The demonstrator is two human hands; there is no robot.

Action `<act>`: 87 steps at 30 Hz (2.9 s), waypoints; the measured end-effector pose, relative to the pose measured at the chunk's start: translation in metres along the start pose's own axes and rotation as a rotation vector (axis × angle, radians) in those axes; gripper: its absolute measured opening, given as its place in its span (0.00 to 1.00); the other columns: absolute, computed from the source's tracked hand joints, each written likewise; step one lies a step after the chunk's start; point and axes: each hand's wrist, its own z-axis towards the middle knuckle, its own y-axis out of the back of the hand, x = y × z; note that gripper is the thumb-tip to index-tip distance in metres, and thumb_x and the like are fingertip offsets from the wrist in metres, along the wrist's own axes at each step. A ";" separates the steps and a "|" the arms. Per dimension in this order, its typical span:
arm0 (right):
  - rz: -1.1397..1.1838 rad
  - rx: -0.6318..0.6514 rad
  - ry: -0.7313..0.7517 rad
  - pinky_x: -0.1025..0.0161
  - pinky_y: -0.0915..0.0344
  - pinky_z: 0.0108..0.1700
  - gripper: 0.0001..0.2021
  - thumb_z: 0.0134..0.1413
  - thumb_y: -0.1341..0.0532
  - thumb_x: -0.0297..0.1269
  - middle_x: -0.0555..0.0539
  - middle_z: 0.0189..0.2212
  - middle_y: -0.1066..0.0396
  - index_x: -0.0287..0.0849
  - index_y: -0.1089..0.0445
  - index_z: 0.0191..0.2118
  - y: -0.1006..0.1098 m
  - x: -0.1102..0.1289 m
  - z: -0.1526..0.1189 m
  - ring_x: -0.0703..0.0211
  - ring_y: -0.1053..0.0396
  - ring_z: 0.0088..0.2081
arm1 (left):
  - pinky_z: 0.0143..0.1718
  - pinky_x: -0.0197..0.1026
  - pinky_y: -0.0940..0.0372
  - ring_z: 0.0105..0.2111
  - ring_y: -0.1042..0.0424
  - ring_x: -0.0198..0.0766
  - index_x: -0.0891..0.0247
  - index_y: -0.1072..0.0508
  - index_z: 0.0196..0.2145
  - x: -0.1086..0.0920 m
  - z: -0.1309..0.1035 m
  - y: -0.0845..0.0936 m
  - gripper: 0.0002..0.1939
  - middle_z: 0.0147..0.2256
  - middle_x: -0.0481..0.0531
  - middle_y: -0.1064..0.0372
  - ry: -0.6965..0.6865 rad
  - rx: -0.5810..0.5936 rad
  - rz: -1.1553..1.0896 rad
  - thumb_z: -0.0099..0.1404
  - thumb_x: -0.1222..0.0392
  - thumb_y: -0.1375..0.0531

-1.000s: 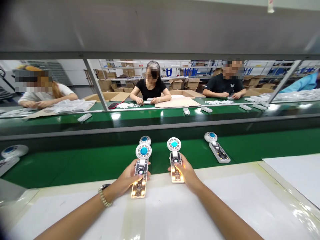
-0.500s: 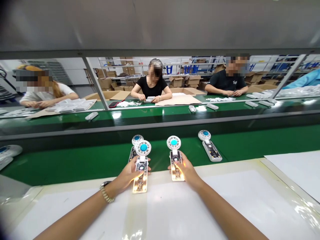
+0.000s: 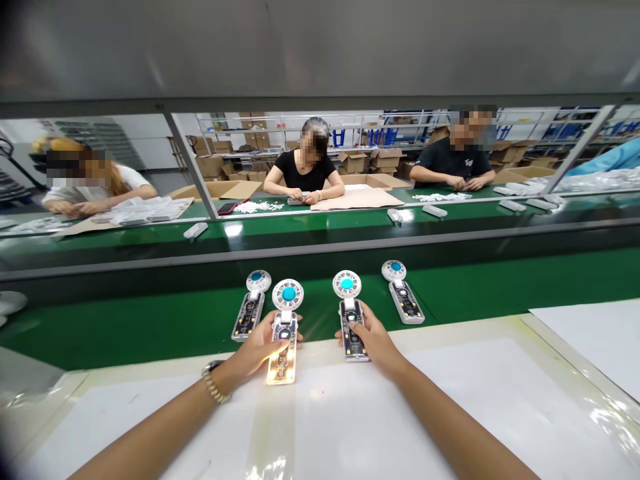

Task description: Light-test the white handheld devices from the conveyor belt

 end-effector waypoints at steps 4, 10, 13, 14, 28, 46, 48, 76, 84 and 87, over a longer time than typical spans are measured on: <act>0.000 -0.007 0.008 0.59 0.35 0.32 0.27 0.47 0.39 0.43 0.49 0.25 0.27 0.46 0.46 0.52 -0.001 0.000 0.000 0.55 0.28 0.28 | 0.44 0.51 0.37 0.40 0.32 0.44 0.63 0.38 0.45 -0.001 -0.001 -0.001 0.25 0.39 0.56 0.34 0.000 0.008 -0.026 0.51 0.59 0.34; -0.010 0.012 0.000 0.59 0.35 0.33 0.28 0.47 0.39 0.44 0.49 0.26 0.26 0.45 0.47 0.54 -0.001 0.001 0.000 0.56 0.29 0.28 | 0.45 0.51 0.38 0.41 0.32 0.44 0.63 0.39 0.46 0.001 -0.002 0.002 0.26 0.39 0.56 0.34 0.010 0.021 -0.033 0.52 0.59 0.35; -0.017 0.037 0.009 0.59 0.35 0.33 0.29 0.47 0.39 0.45 0.48 0.26 0.26 0.45 0.47 0.55 0.000 0.000 -0.001 0.56 0.28 0.29 | 0.44 0.50 0.37 0.40 0.31 0.44 0.63 0.39 0.46 0.001 -0.001 0.003 0.26 0.40 0.56 0.34 0.024 0.023 -0.034 0.52 0.59 0.35; -0.017 0.041 0.014 0.59 0.35 0.33 0.29 0.47 0.39 0.45 0.48 0.26 0.26 0.45 0.47 0.55 0.000 0.000 -0.001 0.55 0.28 0.29 | 0.44 0.50 0.37 0.40 0.31 0.44 0.63 0.40 0.46 0.002 -0.001 0.003 0.26 0.40 0.57 0.34 0.031 0.024 -0.031 0.52 0.60 0.35; 0.006 0.136 0.030 0.56 0.35 0.37 0.38 0.46 0.38 0.42 0.46 0.30 0.25 0.43 0.58 0.59 -0.008 -0.007 -0.010 0.53 0.28 0.32 | 0.41 0.46 0.36 0.38 0.30 0.42 0.62 0.43 0.49 0.004 -0.002 0.005 0.29 0.39 0.57 0.33 0.066 0.093 -0.066 0.52 0.64 0.34; 0.024 0.278 0.094 0.57 0.37 0.39 0.45 0.43 0.35 0.45 0.44 0.35 0.28 0.43 0.64 0.61 -0.017 -0.012 -0.020 0.53 0.30 0.36 | 0.39 0.43 0.37 0.39 0.32 0.41 0.59 0.39 0.47 0.000 -0.003 0.003 0.27 0.46 0.56 0.38 0.045 0.136 -0.092 0.51 0.63 0.33; 0.026 0.279 0.111 0.57 0.37 0.39 0.44 0.43 0.35 0.46 0.43 0.36 0.29 0.44 0.62 0.60 -0.016 -0.012 -0.020 0.53 0.30 0.37 | 0.39 0.43 0.37 0.39 0.32 0.42 0.59 0.39 0.47 0.000 -0.003 0.002 0.28 0.46 0.56 0.38 0.047 0.133 -0.088 0.50 0.63 0.33; 0.335 0.157 -0.075 0.60 0.35 0.26 0.29 0.48 0.55 0.64 0.47 0.19 0.32 0.41 0.33 0.26 0.001 0.005 -0.003 0.59 0.35 0.19 | 0.27 0.43 0.33 0.24 0.31 0.39 0.68 0.33 0.37 -0.023 0.009 0.025 0.29 0.26 0.54 0.32 0.266 -0.213 -0.332 0.56 0.36 0.47; -0.520 -0.417 0.258 0.52 0.34 0.37 0.26 0.45 0.47 0.60 0.40 0.27 0.28 0.39 0.31 0.33 0.068 0.009 0.050 0.45 0.30 0.32 | 0.43 0.54 0.38 0.42 0.32 0.55 0.72 0.35 0.41 -0.028 0.017 0.091 0.26 0.39 0.67 0.33 -0.030 -0.929 0.528 0.57 0.44 0.44; -0.680 -0.558 0.333 0.41 0.44 0.48 0.27 0.37 0.39 0.54 0.34 0.41 0.32 0.35 0.34 0.39 0.079 0.008 0.062 0.34 0.37 0.46 | 0.56 0.55 0.53 0.58 0.51 0.54 0.70 0.44 0.52 -0.030 0.013 0.086 0.29 0.56 0.67 0.49 -0.178 -1.011 0.690 0.56 0.56 0.41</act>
